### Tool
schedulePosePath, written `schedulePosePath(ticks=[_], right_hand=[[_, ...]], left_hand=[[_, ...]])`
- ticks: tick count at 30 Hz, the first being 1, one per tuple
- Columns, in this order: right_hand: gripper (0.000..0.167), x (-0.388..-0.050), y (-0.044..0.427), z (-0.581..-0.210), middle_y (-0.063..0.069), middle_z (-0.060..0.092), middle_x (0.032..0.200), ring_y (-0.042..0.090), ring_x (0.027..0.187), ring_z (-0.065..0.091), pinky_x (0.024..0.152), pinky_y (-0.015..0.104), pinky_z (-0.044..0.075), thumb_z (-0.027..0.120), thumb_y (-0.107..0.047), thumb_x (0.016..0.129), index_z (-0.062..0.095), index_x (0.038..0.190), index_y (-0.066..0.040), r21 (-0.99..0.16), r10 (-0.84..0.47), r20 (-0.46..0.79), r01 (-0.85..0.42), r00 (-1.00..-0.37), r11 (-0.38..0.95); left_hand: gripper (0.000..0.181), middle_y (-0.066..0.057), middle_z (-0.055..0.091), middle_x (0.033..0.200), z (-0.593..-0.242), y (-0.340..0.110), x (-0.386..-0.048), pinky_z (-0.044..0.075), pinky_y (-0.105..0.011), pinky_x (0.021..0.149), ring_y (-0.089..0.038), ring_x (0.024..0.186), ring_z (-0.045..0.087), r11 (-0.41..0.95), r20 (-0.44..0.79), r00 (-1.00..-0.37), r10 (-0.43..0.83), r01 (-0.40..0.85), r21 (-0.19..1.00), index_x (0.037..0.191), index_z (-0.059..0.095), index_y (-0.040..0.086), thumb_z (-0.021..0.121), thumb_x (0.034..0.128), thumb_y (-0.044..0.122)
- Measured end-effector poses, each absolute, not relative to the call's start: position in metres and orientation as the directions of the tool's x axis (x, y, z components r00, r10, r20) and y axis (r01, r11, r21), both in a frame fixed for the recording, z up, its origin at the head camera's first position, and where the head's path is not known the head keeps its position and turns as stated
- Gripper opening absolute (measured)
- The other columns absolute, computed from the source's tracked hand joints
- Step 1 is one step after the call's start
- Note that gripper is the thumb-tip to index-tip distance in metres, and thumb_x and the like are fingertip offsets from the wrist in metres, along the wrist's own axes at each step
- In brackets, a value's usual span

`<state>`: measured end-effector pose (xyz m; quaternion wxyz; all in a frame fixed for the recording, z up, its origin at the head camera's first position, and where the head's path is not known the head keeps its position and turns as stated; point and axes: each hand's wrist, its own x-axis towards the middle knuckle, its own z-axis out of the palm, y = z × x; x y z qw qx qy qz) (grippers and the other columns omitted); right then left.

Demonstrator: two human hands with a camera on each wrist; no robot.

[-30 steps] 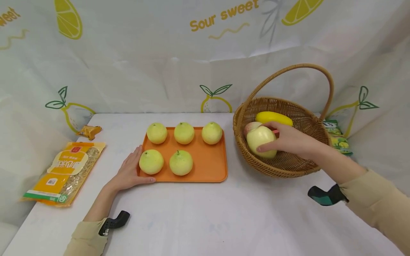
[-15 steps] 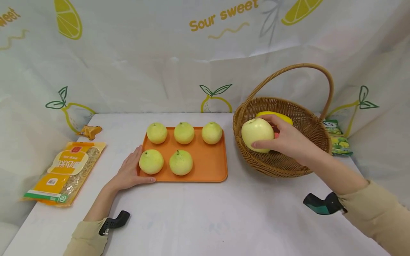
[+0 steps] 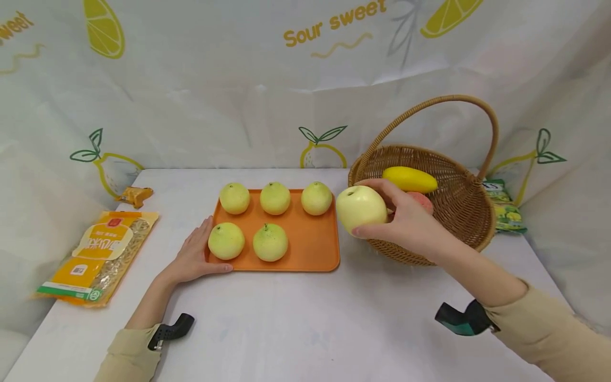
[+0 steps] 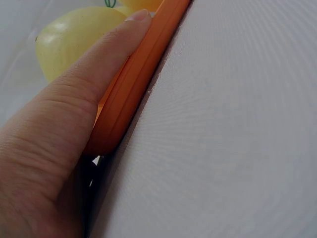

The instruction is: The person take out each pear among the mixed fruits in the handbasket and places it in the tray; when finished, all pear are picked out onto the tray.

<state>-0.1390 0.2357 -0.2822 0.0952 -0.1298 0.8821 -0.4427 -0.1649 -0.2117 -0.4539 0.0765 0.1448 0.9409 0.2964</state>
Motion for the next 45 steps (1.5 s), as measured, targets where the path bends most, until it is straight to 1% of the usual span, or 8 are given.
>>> schedulePosePath(ticks=[4, 9, 11, 18, 21, 29, 38, 45], right_hand=[[0.071, -0.137, 0.225, -0.289, 0.003, 0.050, 0.131, 0.024, 0.106, 0.056, 0.080, 0.029, 0.055, 0.082, -0.019, 0.081, 0.043, 0.141, -0.023, -0.842, -0.373, -0.026, -0.181, -0.927, 0.508], [0.071, -0.136, 0.215, -0.298, -0.002, 0.044, 0.135, 0.024, 0.111, 0.053, 0.085, 0.029, 0.053, 0.082, -0.022, 0.081, 0.043, 0.140, -0.023, -0.857, -0.424, -0.034, -0.192, -0.905, 0.478], [0.072, -0.136, 0.210, -0.301, -0.001, 0.045, 0.135, 0.023, 0.112, 0.052, 0.086, 0.029, 0.052, 0.083, -0.024, 0.080, 0.044, 0.141, -0.023, -0.849, -0.431, -0.043, -0.195, -0.901, 0.491], [0.072, -0.135, 0.199, -0.317, 0.001, 0.054, 0.128, 0.020, 0.110, 0.054, 0.088, 0.042, 0.047, 0.084, -0.033, 0.077, 0.046, 0.138, -0.023, -0.794, -0.447, -0.059, -0.229, -0.893, 0.563], [0.071, -0.137, 0.197, -0.326, 0.001, 0.055, 0.126, 0.020, 0.109, 0.054, 0.088, 0.041, 0.047, 0.084, -0.034, 0.077, 0.047, 0.136, -0.021, -0.787, -0.469, -0.054, -0.252, -0.882, 0.564], [0.071, -0.143, 0.191, -0.349, 0.004, 0.059, 0.120, 0.022, 0.105, 0.056, 0.085, 0.041, 0.049, 0.086, -0.031, 0.074, 0.049, 0.133, -0.017, -0.798, -0.485, -0.079, -0.237, -0.871, 0.555], [0.070, -0.146, 0.186, -0.363, 0.002, 0.061, 0.114, 0.020, 0.098, 0.058, 0.082, 0.039, 0.048, 0.085, -0.039, 0.073, 0.051, 0.131, -0.022, -0.746, -0.467, -0.091, -0.251, -0.880, 0.616], [0.072, -0.149, 0.181, -0.370, 0.005, 0.062, 0.115, 0.020, 0.099, 0.059, 0.083, 0.042, 0.048, 0.085, -0.043, 0.073, 0.052, 0.131, -0.016, -0.701, -0.461, -0.050, -0.298, -0.886, 0.648]], left_hand=[[0.135, -0.016, -0.002, 0.162, -0.454, -0.211, -0.165, -0.002, -0.048, 0.118, -0.029, 0.149, -0.004, 0.780, -0.059, -0.945, 0.321, 0.229, 0.583, 0.155, -0.006, 0.002, 0.079, 0.0687, 0.062], [0.135, -0.015, -0.002, 0.163, -0.454, -0.211, -0.164, -0.002, -0.048, 0.118, -0.028, 0.149, -0.003, 0.780, -0.056, -0.945, 0.322, 0.231, 0.582, 0.155, -0.006, 0.003, 0.079, 0.0688, 0.062], [0.135, -0.015, -0.001, 0.162, -0.454, -0.211, -0.164, -0.002, -0.048, 0.118, -0.028, 0.149, -0.004, 0.780, -0.055, -0.946, 0.320, 0.230, 0.581, 0.155, -0.006, 0.003, 0.079, 0.0687, 0.062], [0.135, -0.017, -0.001, 0.162, -0.454, -0.212, -0.165, -0.001, -0.049, 0.117, -0.030, 0.149, -0.003, 0.774, -0.046, -0.946, 0.321, 0.234, 0.588, 0.155, -0.005, 0.002, 0.080, 0.0683, 0.062], [0.135, -0.016, -0.001, 0.162, -0.455, -0.211, -0.165, -0.001, -0.049, 0.117, -0.029, 0.149, -0.003, 0.777, -0.049, -0.946, 0.321, 0.234, 0.584, 0.155, -0.005, 0.003, 0.079, 0.0683, 0.063], [0.135, -0.016, -0.001, 0.162, -0.455, -0.212, -0.166, -0.002, -0.049, 0.117, -0.028, 0.149, -0.003, 0.777, -0.037, -0.945, 0.325, 0.244, 0.581, 0.155, -0.002, 0.002, 0.080, 0.0679, 0.063], [0.136, -0.014, -0.002, 0.163, -0.456, -0.212, -0.166, -0.002, -0.048, 0.118, -0.026, 0.149, -0.004, 0.785, -0.050, -0.946, 0.319, 0.234, 0.574, 0.155, -0.006, 0.004, 0.079, 0.0678, 0.064], [0.136, -0.014, -0.003, 0.163, -0.455, -0.212, -0.165, -0.001, -0.047, 0.118, -0.026, 0.149, -0.004, 0.784, -0.051, -0.948, 0.316, 0.230, 0.577, 0.155, -0.007, 0.004, 0.079, 0.0679, 0.064]])
